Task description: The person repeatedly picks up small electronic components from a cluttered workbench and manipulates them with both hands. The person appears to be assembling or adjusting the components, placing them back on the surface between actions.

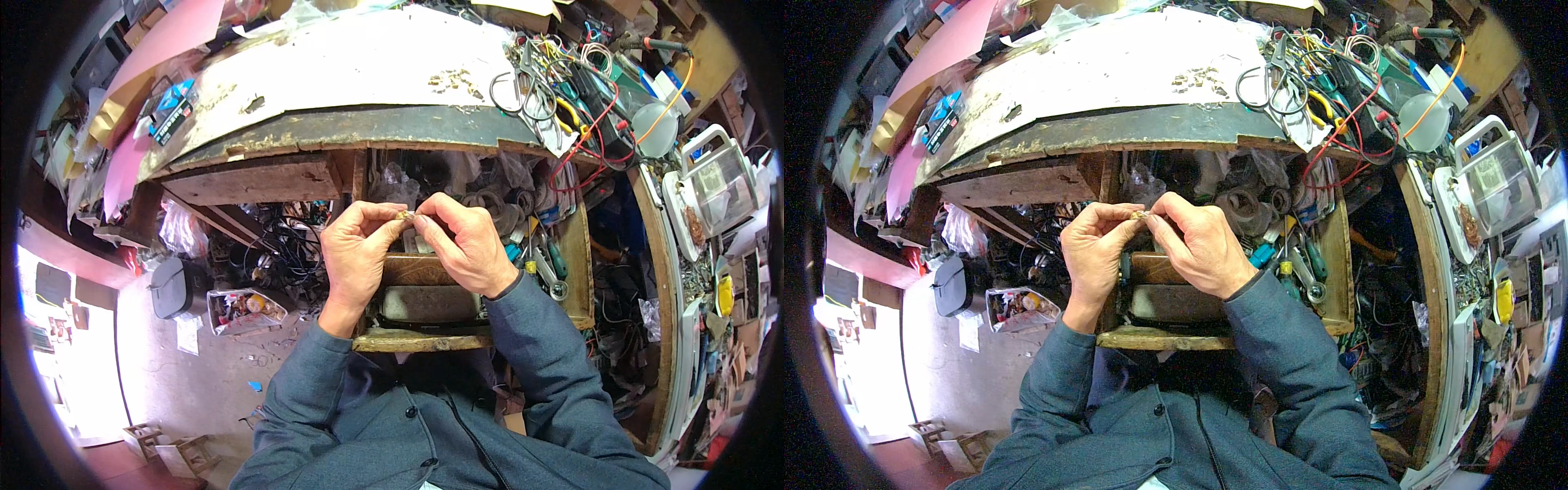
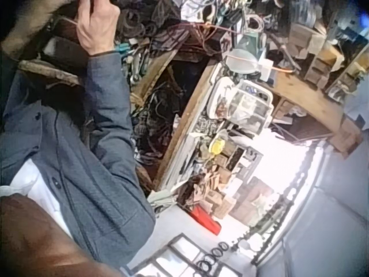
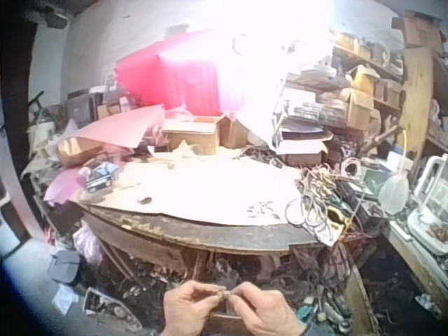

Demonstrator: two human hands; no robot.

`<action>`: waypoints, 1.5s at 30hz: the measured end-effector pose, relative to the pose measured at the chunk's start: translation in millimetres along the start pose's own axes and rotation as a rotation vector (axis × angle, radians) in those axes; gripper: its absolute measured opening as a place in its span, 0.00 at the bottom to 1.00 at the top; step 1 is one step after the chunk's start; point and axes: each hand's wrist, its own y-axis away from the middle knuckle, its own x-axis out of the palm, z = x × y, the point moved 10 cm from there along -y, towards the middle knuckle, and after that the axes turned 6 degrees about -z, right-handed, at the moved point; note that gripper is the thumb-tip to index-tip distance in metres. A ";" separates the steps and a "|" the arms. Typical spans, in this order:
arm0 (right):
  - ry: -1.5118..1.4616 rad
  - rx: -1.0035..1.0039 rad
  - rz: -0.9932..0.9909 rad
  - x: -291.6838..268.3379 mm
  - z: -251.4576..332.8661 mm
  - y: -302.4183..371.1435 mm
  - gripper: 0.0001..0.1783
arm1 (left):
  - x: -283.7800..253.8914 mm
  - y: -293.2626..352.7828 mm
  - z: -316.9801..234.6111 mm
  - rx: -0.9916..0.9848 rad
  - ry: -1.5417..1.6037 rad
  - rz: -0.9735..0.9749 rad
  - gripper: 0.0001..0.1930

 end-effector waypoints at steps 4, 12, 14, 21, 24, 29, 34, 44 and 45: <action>0.001 -0.012 0.013 1.2 -3.4 0.0 0.07 | 0.2 0.6 0.8 0.005 -0.024 0.011 0.06; -0.005 -0.006 0.033 0.3 -1.8 0.5 0.07 | 1.3 1.5 -2.0 0.013 -0.063 0.012 0.06; -0.001 -0.003 0.029 0.1 -1.8 0.3 0.08 | 1.6 1.4 -2.9 0.015 -0.066 0.012 0.06; 0.010 0.017 0.037 0.4 -2.4 -0.1 0.08 | 1.3 1.6 -2.2 0.017 -0.099 0.007 0.06; 0.024 0.007 0.023 1.9 -5.4 0.9 0.08 | 2.5 1.8 -2.0 0.022 -0.109 0.014 0.06; 0.038 0.017 -0.032 4.1 -4.1 2.3 0.09 | 0.7 0.4 1.3 0.014 -0.121 0.004 0.06; 0.053 0.020 -0.103 5.7 -1.8 5.3 0.09 | -1.0 0.0 1.9 0.007 -0.103 -0.015 0.05; -0.004 0.047 -0.132 7.0 -4.3 5.9 0.07 | -2.1 1.5 0.3 0.010 -0.077 -0.019 0.05; -0.027 0.063 -0.130 5.8 -6.4 5.8 0.07 | -0.1 0.6 -0.3 0.011 -0.059 -0.012 0.05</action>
